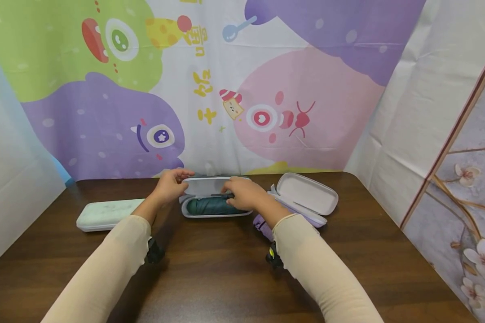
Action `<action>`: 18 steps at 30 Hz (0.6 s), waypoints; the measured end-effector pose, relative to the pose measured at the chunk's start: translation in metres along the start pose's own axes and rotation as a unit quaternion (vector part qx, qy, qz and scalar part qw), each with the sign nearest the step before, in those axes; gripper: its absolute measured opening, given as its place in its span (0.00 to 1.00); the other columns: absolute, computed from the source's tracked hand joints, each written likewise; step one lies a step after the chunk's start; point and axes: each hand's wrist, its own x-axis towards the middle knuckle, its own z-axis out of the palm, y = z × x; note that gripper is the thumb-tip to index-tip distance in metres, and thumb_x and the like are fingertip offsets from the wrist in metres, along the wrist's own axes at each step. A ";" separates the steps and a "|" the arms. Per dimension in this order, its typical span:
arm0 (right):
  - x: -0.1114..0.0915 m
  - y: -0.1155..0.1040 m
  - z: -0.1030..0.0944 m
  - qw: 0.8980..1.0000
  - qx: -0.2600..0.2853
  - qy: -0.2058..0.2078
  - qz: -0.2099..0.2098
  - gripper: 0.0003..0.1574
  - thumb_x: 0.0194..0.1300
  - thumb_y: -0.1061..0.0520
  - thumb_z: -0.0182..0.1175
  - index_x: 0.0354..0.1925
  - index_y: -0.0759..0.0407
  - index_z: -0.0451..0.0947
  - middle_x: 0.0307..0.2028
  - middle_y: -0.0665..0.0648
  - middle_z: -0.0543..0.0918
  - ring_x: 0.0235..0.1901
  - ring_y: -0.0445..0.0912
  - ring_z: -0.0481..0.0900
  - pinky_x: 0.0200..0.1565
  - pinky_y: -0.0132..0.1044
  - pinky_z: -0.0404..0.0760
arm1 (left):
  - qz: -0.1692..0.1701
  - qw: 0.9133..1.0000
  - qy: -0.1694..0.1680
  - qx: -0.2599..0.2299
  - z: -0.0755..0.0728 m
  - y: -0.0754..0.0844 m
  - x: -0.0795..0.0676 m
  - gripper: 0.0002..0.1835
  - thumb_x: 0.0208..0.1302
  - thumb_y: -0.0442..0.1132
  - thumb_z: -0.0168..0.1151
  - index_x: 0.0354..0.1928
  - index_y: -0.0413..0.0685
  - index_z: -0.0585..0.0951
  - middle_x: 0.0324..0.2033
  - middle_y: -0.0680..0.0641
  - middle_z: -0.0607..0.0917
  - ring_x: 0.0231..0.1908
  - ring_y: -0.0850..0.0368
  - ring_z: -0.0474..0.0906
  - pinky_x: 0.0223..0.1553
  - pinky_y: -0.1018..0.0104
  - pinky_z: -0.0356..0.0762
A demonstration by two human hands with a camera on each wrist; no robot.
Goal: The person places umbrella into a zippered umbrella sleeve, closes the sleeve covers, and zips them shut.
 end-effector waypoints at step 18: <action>-0.012 0.027 -0.010 0.996 -0.006 0.073 0.041 0.28 0.60 0.67 0.62 0.60 0.68 0.72 0.56 0.66 0.77 0.58 0.60 0.73 0.62 0.51 0.69 | 0.003 0.998 -0.056 0.009 -0.003 0.002 -0.002 0.19 0.54 0.23 0.55 0.50 0.31 0.80 0.49 0.34 0.82 0.51 0.40 0.76 0.54 0.48 0.73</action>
